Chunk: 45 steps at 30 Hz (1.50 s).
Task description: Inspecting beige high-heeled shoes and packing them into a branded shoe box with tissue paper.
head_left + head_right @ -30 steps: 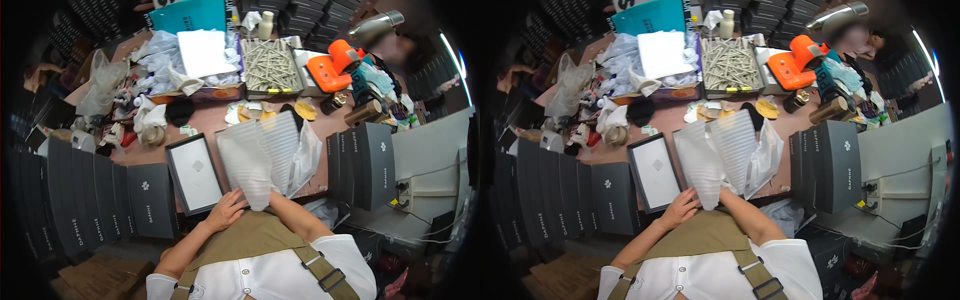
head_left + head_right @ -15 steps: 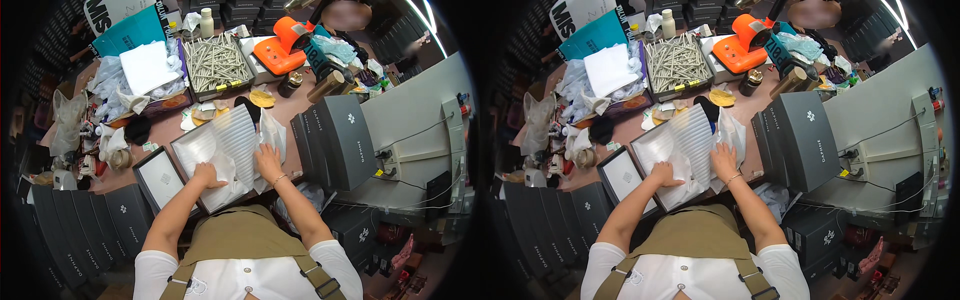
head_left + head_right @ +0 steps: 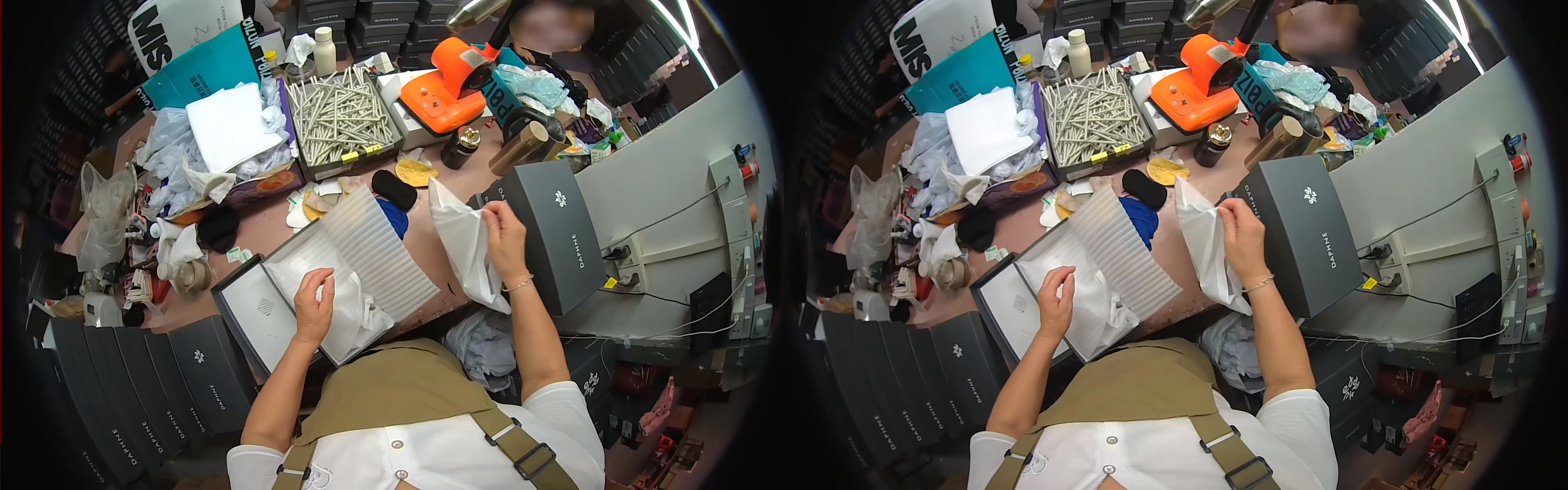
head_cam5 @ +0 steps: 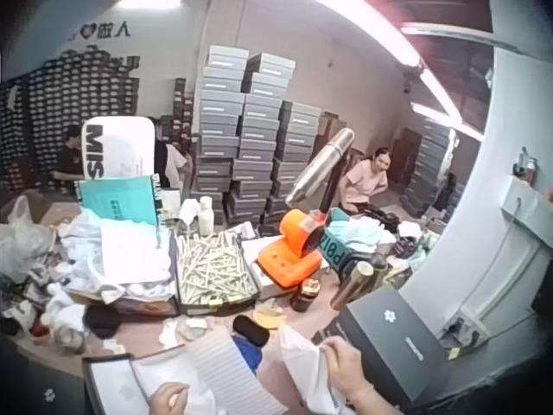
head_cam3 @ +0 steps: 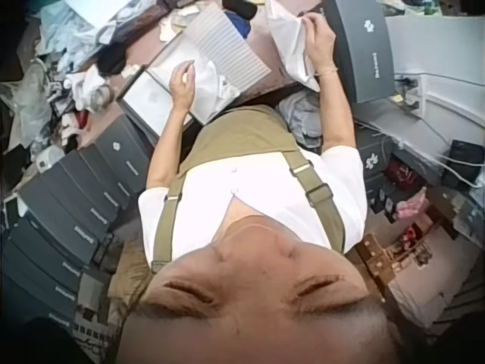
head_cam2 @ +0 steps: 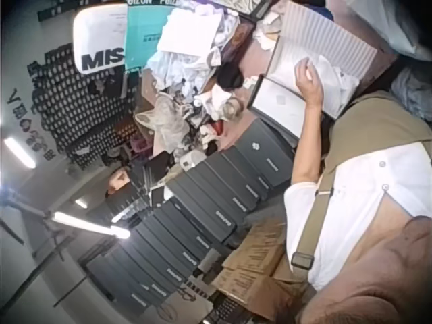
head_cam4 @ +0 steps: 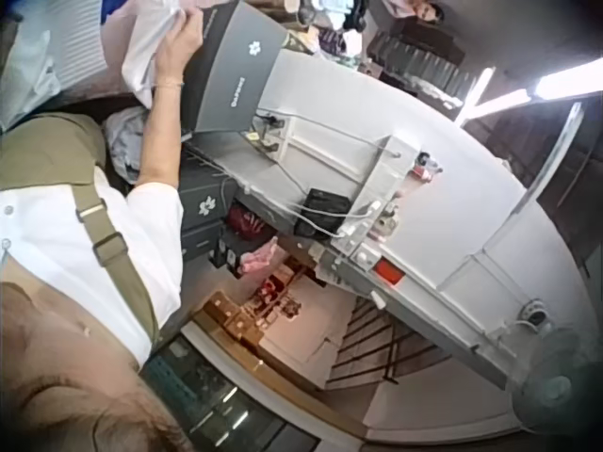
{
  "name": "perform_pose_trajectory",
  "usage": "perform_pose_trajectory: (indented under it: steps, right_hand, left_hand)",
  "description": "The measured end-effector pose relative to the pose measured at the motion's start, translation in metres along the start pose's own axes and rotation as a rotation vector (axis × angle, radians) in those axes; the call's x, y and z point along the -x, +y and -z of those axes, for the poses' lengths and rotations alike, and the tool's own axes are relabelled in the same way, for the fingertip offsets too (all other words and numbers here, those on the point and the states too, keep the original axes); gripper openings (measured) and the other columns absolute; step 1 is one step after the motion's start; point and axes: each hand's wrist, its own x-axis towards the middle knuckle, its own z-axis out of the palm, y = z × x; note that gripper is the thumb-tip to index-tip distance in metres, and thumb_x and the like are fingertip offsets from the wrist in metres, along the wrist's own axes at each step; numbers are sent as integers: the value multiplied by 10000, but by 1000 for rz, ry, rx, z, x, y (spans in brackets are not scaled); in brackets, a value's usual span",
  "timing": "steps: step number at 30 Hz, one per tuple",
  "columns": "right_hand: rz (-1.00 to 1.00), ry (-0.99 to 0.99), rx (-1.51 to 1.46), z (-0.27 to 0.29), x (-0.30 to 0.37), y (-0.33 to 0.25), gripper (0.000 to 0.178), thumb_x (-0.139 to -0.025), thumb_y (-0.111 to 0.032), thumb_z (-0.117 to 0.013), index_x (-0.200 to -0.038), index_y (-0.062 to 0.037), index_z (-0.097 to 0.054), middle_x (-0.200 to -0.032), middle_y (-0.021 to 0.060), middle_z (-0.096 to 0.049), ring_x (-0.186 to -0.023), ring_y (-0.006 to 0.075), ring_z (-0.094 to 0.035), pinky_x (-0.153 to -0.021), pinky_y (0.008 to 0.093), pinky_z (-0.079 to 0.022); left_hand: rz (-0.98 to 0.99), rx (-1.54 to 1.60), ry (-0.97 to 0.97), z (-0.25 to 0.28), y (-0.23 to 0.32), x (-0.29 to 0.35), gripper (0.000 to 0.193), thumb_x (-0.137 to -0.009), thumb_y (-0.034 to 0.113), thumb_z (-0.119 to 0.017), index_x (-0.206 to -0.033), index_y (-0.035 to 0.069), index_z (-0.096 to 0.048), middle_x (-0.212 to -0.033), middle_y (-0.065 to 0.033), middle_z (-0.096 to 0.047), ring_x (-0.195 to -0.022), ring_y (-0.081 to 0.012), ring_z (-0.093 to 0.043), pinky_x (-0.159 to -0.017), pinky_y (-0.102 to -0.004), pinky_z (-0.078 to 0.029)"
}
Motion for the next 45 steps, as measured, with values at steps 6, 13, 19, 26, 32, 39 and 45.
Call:
perform_pose_trajectory:
  steps: [6, 13, 19, 26, 32, 39, 45]
  right_hand:
    - [256, -312, -348, 14, 1, -162, 66, -887, -30, -613, -932, 19, -617, -802, 65, -636, -719, 111, -583, -653, 231, -464]
    - [510, -408, -368, -69, 51, -201, 126, -794, 41, -660, -911, -2, -648, -817, 92, -615, -723, 196, -608, -637, 278, -483]
    - [86, -1056, -470, -99, 130, -150, 132, -864, -80, -645, -986, -29, -650, -868, 75, -641, -745, 183, -626, -662, 304, -508]
    - [-251, -1308, -682, -87, 119, -96, 911, -846, -327, -656, -1499, -44, -87, -1493, 234, -246, -1273, 348, -447, -993, 370, -420]
    - [-169, -899, -303, -161, 121, -86, 909, -802, -223, -670, -1453, 65, -105, -1361, 353, -380, -1248, 409, -453, -1023, 382, -370]
    - [84, -987, -257, -175, 145, -31, 628, -872, -221, -622, -1366, 57, -350, -1137, 297, -568, -1056, 391, -580, -896, 389, -467]
    - [-47, -1180, 192, -84, 132, 102, 337, -891, -118, -558, -1199, 20, -571, -1009, 182, -665, -886, 312, -666, -777, 383, -534]
  left_hand:
    - [573, 1102, -379, -25, 63, -9, 459, -977, 406, -477, -1232, 32, -555, -1160, -118, -611, -1104, -206, -558, -945, -321, -445]
    - [805, 1874, -403, 15, 39, 35, 474, -918, 329, -604, -1276, 39, -492, -1180, -118, -602, -1109, -234, -577, -983, -422, -471]
    - [422, 975, 295, 98, 2, 73, 811, -740, 17, -719, -1438, 104, -315, -1294, -76, -530, -1169, -231, -529, -985, -366, -443]
    - [303, -32, -166, 155, 3, 68, 898, -628, 26, -786, -1422, 108, -375, -1222, -164, -575, -1137, -221, -566, -959, -327, -445]
    - [575, 782, 278, 37, -75, 2, 847, -858, 55, -616, -1497, 79, -60, -1383, -161, -398, -1233, -243, -428, -1012, -332, -378]
    - [610, 330, 238, -73, -131, 16, 783, -876, 289, -590, -1433, -75, -177, -1474, -279, -221, -1368, -388, -239, -1125, -400, -218]
    - [483, 83, 132, -71, -135, 26, 685, -841, 269, -643, -1358, -60, -335, -1342, -291, -411, -1232, -423, -431, -1039, -403, -355]
